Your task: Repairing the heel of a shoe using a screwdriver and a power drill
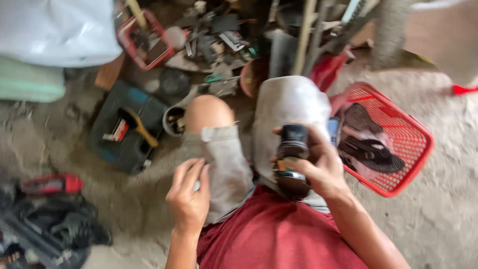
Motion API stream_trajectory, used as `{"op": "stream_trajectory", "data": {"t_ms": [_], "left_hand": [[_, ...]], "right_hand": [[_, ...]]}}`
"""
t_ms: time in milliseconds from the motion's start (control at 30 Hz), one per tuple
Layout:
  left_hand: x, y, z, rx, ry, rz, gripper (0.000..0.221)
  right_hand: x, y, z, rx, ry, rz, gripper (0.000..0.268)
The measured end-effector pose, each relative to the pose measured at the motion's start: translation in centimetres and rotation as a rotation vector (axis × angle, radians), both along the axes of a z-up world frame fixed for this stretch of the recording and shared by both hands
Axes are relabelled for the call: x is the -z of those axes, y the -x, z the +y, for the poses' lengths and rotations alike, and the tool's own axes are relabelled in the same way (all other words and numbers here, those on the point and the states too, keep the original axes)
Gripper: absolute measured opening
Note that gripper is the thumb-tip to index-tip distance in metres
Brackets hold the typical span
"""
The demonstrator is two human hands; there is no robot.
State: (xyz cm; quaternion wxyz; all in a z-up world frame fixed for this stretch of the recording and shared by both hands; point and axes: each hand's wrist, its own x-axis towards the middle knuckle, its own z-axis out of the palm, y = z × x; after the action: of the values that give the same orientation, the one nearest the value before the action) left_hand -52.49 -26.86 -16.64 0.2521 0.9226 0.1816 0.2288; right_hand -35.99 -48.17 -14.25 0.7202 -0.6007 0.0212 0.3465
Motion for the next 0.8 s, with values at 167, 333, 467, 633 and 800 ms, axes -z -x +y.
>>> {"op": "stream_trajectory", "data": {"t_ms": [167,333,467,633,800], "left_hand": [[0.1,-0.1,0.1,-0.009,-0.076,0.023,0.009],[-2.7,-2.5,0.4,0.047,0.024,0.009,0.004],[-7.1,-6.3,-1.4,0.147,0.189,0.109,0.007],[-10.2,-11.4,-4.4,0.382,0.272,0.226,0.011],[-10.7,-15.9,-5.2,0.512,0.409,0.365,0.007]], "right_hand": [[1.5,-0.5,-0.7,0.014,-0.125,0.057,0.069],[3.0,-1.6,-1.3,-0.002,-0.306,0.141,0.067],[3.6,-1.8,-1.4,0.001,-0.361,0.196,0.067],[4.1,-2.2,-1.4,-0.03,-0.466,0.204,0.069],[5.0,-2.5,-1.5,-0.021,-0.522,0.208,0.07]]}}
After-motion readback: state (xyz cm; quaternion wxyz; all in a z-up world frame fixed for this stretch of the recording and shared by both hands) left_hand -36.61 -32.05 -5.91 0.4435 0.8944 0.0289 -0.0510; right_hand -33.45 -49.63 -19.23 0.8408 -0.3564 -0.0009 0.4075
